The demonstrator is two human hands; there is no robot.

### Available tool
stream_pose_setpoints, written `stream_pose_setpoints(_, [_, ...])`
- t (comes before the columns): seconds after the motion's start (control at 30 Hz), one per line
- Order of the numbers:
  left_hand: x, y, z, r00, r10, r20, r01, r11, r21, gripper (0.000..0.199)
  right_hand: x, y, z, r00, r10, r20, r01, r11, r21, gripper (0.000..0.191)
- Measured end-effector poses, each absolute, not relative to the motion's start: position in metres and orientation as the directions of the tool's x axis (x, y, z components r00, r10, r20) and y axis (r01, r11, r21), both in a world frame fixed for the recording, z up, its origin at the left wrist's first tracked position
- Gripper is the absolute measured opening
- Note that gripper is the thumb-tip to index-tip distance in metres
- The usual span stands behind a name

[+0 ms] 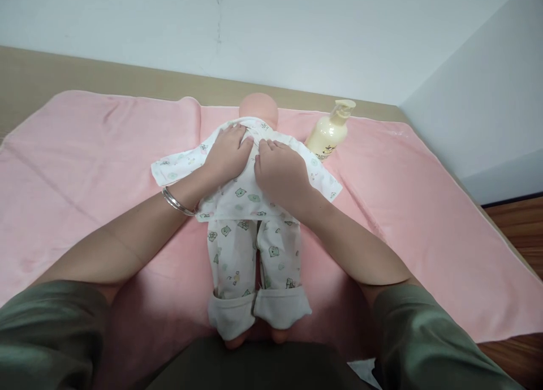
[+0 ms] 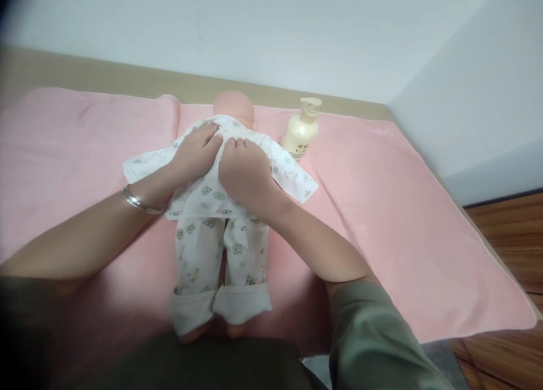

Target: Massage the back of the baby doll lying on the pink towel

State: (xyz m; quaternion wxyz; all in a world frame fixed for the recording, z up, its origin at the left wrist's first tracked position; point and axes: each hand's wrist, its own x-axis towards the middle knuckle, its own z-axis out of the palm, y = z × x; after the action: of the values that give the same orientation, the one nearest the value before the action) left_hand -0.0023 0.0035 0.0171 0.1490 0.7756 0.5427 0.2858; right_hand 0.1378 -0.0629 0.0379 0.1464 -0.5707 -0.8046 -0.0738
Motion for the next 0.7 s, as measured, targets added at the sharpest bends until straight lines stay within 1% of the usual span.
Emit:
stream_pose_setpoints(0.07, [-0.002, 0.004, 0.015, 0.240, 0.919, 0.313, 0.753, -0.380, 0.537, 0.054, 0.137, -0.065, 0.041, -0.317, 0.904, 0.288, 0.938, 0.343, -0.042, 0.036])
stream_pose_setpoints(0.17, [-0.001, 0.003, 0.011, 0.237, 0.913, 0.332, 0.750, -0.390, 0.535, 0.054, 0.142, -0.056, 0.047, -0.322, 0.919, 0.230, 0.927, 0.355, -0.123, 0.037])
stream_pose_setpoints(0.27, [-0.001, 0.002, 0.008, 0.227, 0.912, 0.342, 0.740, -0.390, 0.548, 0.055, 0.149, -0.040, 0.048, -0.327, 0.924, 0.197, 0.902, 0.368, -0.228, 0.048])
stream_pose_setpoints(0.33, [-0.002, 0.003, 0.006, 0.207, 0.915, 0.346, 0.734, -0.379, 0.564, 0.059, 0.153, -0.031, 0.045, -0.319, 0.930, 0.181, 0.894, 0.358, -0.268, 0.056])
stream_pose_setpoints(0.4, [-0.002, 0.005, 0.004, 0.197, 0.917, 0.347, 0.728, -0.374, 0.574, 0.063, 0.154, -0.027, 0.042, -0.308, 0.935, 0.174, 0.897, 0.346, -0.276, 0.062])
stream_pose_setpoints(0.5, [-0.003, 0.007, 0.004, 0.199, 0.915, 0.352, 0.731, -0.378, 0.568, 0.063, 0.153, -0.027, 0.038, -0.300, 0.938, 0.174, 0.909, 0.337, -0.245, 0.063])
stream_pose_setpoints(0.6, [-0.001, 0.001, 0.007, 0.208, 0.913, 0.352, 0.757, -0.378, 0.533, 0.059, 0.152, -0.028, 0.040, -0.301, 0.940, 0.157, 0.912, 0.332, -0.240, 0.063])
stream_pose_setpoints(0.7, [0.004, -0.014, 0.011, 0.199, 0.914, 0.354, 0.802, -0.359, 0.476, 0.053, 0.154, -0.026, 0.044, -0.312, 0.943, 0.118, 0.903, 0.333, -0.273, 0.064])
